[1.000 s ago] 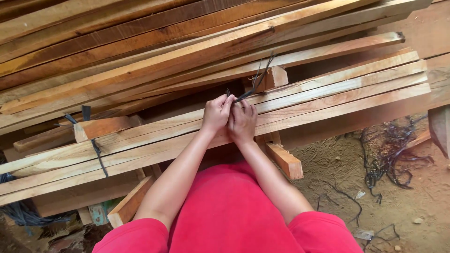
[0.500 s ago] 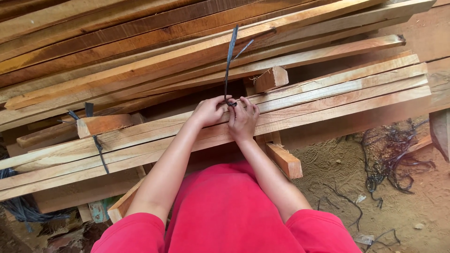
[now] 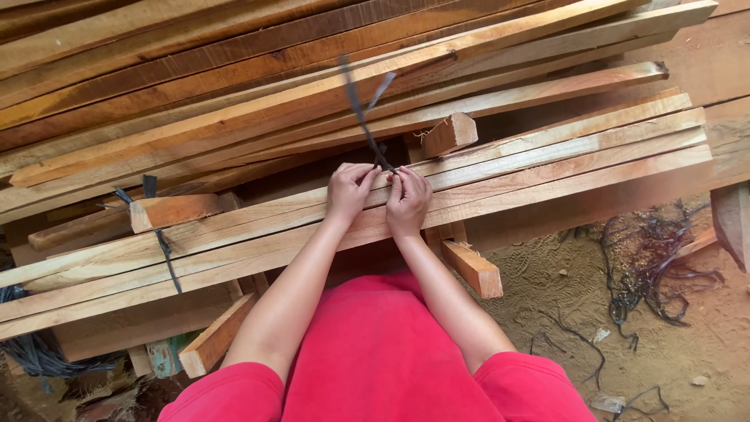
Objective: Tying bundles of thin wooden planks with black rubber straps in a wood storage area.
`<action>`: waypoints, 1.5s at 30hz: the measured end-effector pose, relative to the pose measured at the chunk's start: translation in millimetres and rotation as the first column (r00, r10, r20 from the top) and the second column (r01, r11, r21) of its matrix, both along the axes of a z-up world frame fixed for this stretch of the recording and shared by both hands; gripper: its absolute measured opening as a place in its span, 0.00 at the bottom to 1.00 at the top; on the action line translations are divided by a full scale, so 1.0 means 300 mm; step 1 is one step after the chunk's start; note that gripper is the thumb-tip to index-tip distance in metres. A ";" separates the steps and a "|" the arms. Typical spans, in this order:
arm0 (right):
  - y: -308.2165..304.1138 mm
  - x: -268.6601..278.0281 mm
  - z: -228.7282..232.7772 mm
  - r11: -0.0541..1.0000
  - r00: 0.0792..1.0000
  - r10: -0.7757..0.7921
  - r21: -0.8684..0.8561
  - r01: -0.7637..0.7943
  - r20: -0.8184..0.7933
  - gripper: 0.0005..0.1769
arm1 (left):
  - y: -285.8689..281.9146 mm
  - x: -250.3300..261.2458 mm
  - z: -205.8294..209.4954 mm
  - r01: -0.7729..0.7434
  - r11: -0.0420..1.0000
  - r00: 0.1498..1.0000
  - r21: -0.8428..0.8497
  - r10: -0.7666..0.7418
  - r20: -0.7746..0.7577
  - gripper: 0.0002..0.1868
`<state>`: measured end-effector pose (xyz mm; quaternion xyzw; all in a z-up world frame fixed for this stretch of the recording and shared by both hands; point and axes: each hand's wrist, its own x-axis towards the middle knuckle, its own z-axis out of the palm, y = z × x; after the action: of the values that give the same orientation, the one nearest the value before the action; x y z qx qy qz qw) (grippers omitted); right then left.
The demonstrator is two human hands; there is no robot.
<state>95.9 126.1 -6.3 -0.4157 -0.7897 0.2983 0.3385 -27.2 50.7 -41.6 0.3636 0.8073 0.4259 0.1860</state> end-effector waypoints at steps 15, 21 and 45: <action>-0.001 -0.037 -0.129 0.988 0.962 -0.034 0.151 -0.008 0.270 0.05 | 0.050 0.040 0.130 0.025 0.997 0.953 0.079 0.000 -0.304 0.04; 0.001 -0.030 -0.132 0.992 0.971 0.020 0.116 -0.049 0.239 0.06 | 0.109 0.063 0.136 0.007 0.997 0.959 0.079 0.016 -0.284 0.05; 0.048 -0.034 -0.005 0.966 0.997 -0.070 -0.252 0.061 -0.027 0.12 | 0.063 -0.079 0.094 0.197 0.972 0.906 -0.127 -0.131 0.402 0.10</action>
<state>85.6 140.6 -7.9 -0.4756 -0.7253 0.3919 0.3069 -50.9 69.7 -13.4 0.3214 0.7527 0.4046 0.4079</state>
